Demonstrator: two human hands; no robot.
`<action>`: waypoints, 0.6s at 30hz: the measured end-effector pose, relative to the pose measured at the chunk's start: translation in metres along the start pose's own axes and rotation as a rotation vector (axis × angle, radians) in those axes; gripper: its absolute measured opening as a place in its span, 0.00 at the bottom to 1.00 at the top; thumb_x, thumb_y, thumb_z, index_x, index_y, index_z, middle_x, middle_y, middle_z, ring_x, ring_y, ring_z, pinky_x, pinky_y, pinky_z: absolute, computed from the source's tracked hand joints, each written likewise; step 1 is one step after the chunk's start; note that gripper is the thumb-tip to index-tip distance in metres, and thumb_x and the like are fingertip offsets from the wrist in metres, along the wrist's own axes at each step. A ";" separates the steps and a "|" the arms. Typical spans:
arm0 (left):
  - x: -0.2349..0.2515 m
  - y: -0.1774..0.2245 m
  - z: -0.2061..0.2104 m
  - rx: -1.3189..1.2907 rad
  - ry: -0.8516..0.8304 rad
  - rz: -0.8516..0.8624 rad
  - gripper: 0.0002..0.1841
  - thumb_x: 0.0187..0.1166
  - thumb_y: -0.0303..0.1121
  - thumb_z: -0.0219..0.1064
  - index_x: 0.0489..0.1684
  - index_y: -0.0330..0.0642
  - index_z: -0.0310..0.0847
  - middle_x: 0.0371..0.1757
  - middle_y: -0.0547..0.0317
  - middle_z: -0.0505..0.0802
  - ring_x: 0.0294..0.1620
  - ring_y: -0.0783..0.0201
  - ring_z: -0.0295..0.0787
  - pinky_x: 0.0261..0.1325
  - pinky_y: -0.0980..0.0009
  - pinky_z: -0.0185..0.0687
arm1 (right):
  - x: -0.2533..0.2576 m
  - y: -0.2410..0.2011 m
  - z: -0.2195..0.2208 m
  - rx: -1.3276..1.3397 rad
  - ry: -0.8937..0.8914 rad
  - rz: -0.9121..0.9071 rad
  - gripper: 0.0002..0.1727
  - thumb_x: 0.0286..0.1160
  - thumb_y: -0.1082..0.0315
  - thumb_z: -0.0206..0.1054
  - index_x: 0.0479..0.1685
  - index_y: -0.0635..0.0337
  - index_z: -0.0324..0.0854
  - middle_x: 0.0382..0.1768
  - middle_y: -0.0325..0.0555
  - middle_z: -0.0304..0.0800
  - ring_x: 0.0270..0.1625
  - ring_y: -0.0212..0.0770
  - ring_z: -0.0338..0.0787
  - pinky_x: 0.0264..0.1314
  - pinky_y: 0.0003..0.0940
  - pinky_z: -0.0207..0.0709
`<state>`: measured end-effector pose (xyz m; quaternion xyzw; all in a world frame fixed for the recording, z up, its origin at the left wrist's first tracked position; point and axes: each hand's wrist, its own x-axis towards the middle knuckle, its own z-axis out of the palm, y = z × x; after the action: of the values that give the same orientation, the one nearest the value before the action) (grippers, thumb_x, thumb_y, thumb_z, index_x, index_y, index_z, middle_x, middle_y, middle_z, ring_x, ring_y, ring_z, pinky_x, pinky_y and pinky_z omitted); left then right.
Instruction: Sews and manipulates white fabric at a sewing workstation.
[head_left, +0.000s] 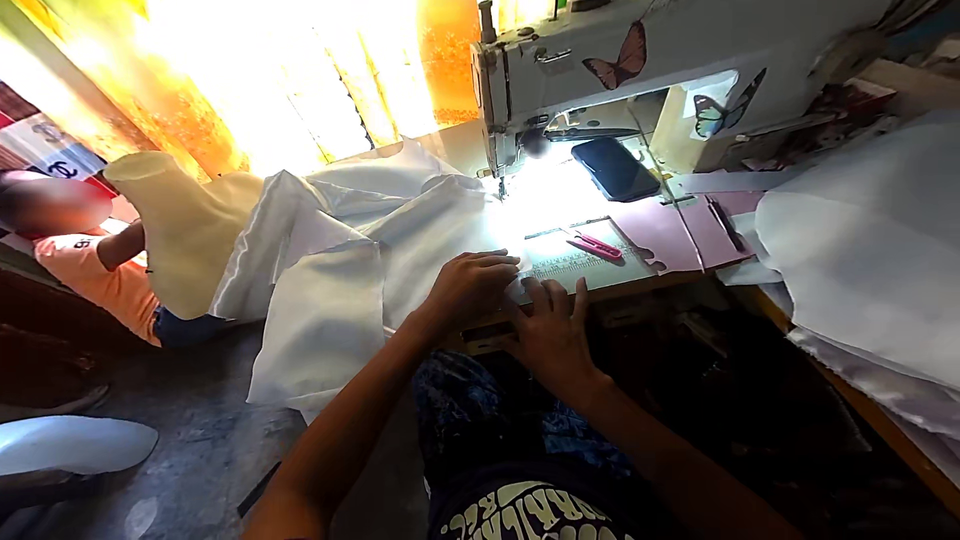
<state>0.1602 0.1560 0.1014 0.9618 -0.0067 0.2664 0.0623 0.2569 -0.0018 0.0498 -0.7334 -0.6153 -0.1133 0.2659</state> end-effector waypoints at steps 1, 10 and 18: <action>0.001 0.001 0.001 0.004 -0.032 -0.001 0.11 0.81 0.26 0.63 0.46 0.36 0.94 0.58 0.49 0.96 0.66 0.48 0.92 0.69 0.51 0.83 | -0.002 0.001 0.001 -0.005 0.006 0.000 0.32 0.69 0.39 0.72 0.68 0.48 0.88 0.72 0.67 0.79 0.79 0.74 0.72 0.78 0.89 0.38; 0.000 -0.002 -0.009 -0.078 -0.137 -0.053 0.10 0.78 0.24 0.65 0.47 0.36 0.94 0.56 0.47 0.96 0.61 0.48 0.94 0.62 0.50 0.87 | -0.004 0.005 -0.002 -0.055 -0.021 -0.031 0.30 0.68 0.45 0.76 0.70 0.44 0.87 0.70 0.65 0.80 0.79 0.72 0.71 0.77 0.89 0.37; 0.000 -0.003 -0.013 -0.092 -0.218 -0.056 0.12 0.82 0.30 0.65 0.48 0.36 0.94 0.59 0.46 0.94 0.57 0.50 0.94 0.58 0.52 0.87 | -0.011 0.020 -0.006 -0.031 -0.030 -0.111 0.29 0.71 0.49 0.76 0.75 0.37 0.83 0.74 0.61 0.80 0.82 0.72 0.70 0.78 0.89 0.36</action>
<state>0.1536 0.1610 0.1117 0.9811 0.0010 0.1577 0.1126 0.2747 -0.0169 0.0444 -0.7038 -0.6571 -0.1262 0.2387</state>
